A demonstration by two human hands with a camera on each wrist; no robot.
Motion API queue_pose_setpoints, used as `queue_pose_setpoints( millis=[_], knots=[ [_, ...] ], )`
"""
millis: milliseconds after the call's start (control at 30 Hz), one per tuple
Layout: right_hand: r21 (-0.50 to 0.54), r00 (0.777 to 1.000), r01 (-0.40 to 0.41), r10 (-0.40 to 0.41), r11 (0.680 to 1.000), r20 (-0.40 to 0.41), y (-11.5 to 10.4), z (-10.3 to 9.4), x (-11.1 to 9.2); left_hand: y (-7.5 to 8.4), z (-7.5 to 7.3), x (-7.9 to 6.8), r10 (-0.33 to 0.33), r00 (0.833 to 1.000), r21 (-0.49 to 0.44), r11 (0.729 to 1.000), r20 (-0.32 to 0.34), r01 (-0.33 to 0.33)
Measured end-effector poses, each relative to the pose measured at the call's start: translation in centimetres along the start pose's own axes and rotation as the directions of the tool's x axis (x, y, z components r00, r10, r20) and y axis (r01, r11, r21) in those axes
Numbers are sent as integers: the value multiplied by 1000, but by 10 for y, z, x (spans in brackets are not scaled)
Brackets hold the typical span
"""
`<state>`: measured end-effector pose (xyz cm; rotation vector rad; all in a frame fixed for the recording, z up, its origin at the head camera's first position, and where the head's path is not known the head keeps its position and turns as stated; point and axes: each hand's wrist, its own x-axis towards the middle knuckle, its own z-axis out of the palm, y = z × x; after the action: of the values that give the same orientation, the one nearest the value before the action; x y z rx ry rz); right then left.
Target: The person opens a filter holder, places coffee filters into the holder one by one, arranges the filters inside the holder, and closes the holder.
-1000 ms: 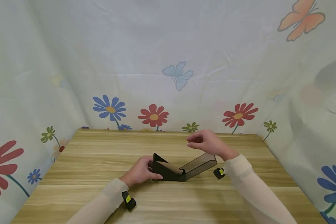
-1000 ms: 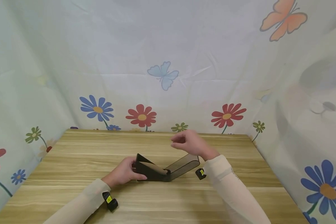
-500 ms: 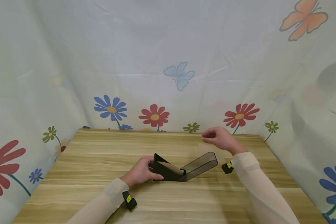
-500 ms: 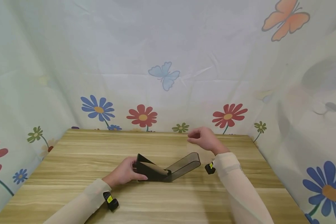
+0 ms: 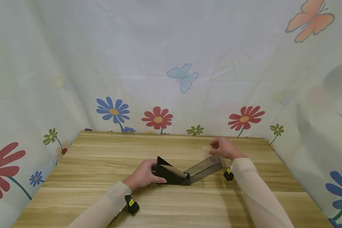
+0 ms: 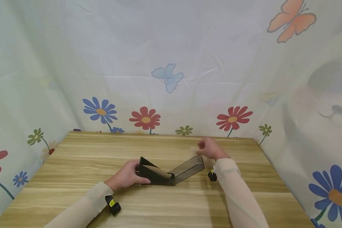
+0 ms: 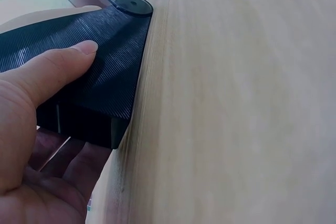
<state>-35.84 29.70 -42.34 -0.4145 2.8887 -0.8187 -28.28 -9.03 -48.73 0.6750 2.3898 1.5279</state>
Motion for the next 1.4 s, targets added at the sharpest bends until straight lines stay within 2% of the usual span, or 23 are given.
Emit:
queue_pose_setpoints(
  millis=[167,467,567,733,833,1133,1400],
  knots=[
    [19,998,-55,55,998,2,11,6,3,-1,0,0,-3,1000,2,1000,1,3],
    [-19,992,-126,126,992,10,36,13,12,-1,0,0,10,1000,-1,1000,9,-10],
    [-51,986,-159,161,986,34,37,12,15,0,0,0,6,1000,-3,1000,10,-6],
    [-89,974,-211,218,973,67,27,8,17,2,-1,-1,-3,1000,2,1000,7,3],
    [-110,971,-215,225,970,83,26,8,20,2,-1,-1,-4,1000,1,1000,8,4],
    [-118,981,-160,171,980,86,35,15,27,3,-1,-1,0,1000,16,1000,7,0],
    [-98,970,-204,215,974,111,32,15,23,5,-1,-2,9,1000,16,1000,8,-10]
  ],
)
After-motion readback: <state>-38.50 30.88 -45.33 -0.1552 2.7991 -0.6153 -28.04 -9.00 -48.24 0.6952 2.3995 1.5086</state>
